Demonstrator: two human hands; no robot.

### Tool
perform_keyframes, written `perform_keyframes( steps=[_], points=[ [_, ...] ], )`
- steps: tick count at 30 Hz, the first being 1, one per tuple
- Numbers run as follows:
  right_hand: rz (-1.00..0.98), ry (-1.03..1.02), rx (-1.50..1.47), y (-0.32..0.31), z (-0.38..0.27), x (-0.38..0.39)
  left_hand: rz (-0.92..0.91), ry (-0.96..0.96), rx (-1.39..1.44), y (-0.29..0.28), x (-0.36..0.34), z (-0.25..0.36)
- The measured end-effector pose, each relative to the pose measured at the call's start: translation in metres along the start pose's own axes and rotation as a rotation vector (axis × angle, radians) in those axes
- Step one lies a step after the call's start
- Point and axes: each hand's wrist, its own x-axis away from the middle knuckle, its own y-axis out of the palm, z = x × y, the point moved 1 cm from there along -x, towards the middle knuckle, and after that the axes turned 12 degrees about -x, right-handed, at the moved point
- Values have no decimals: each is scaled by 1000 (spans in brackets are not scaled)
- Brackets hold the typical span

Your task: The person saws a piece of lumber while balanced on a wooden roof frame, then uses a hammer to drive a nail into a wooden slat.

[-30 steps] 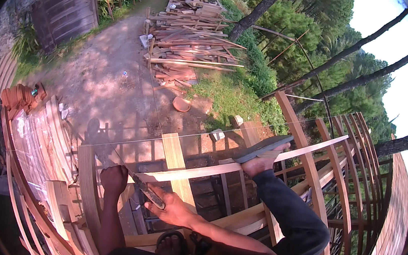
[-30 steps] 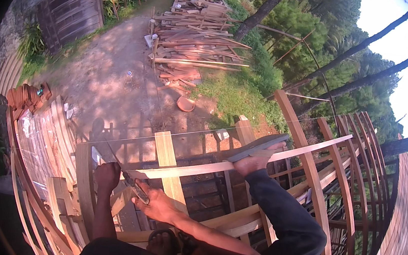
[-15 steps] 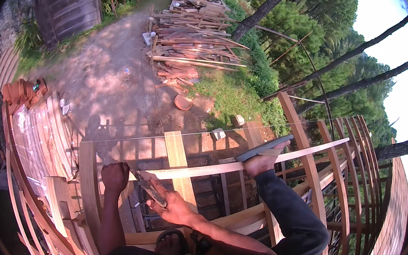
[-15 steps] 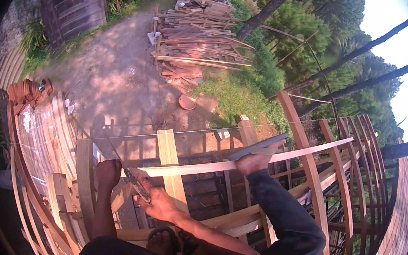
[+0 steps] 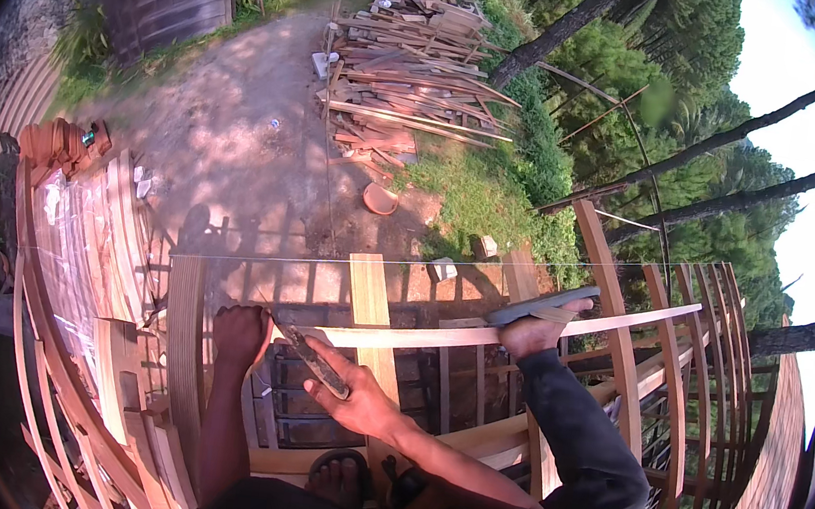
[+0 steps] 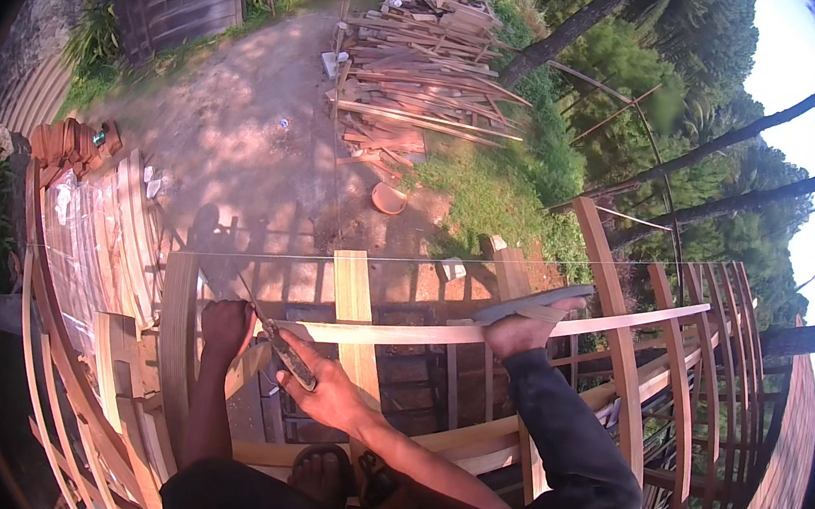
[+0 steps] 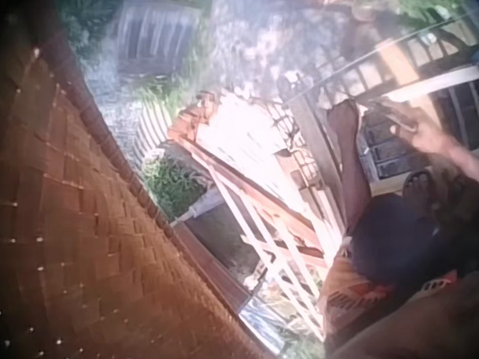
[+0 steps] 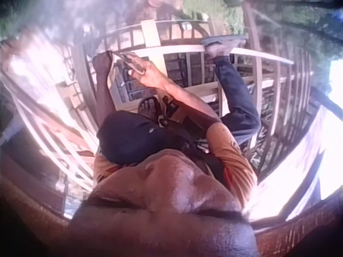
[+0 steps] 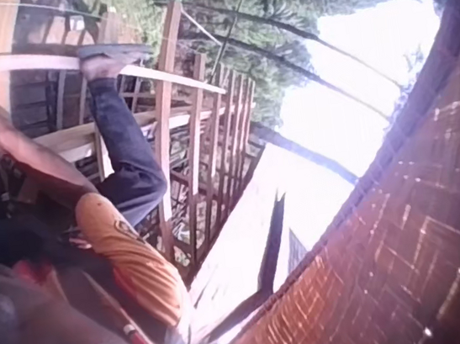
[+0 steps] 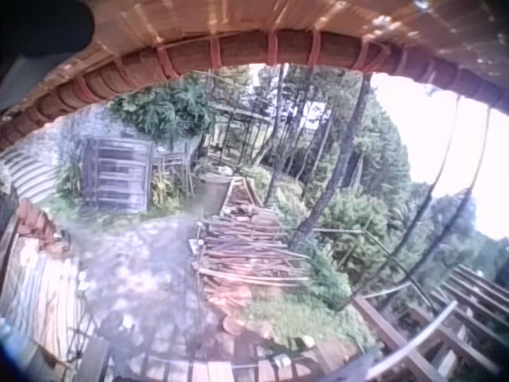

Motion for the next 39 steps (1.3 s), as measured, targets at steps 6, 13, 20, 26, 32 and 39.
perform_keyframes(
  steps=[6, 13, 20, 26, 32, 39],
  points=[
    [26, -61, 20, 0, 1, 1, -16, -26, -37, 1, 1, 3],
    [27, -77, 20, -2, 0, 1, -3, -20, -32, -6, 0, 7],
    [2, -25, -13, -2, 2, 0, -17, -10, 0, -4, -2, 4],
    [-4, -29, 3, -2, -2, 0, -25, -26, -38, -8, -2, 4],
    [7, -48, 35, -9, 1, 3, -6, -31, -9, -7, -4, 13],
    [-19, 92, 25, -15, -22, 20, 56, -29, -45, 5, 8, -8]
  ],
)
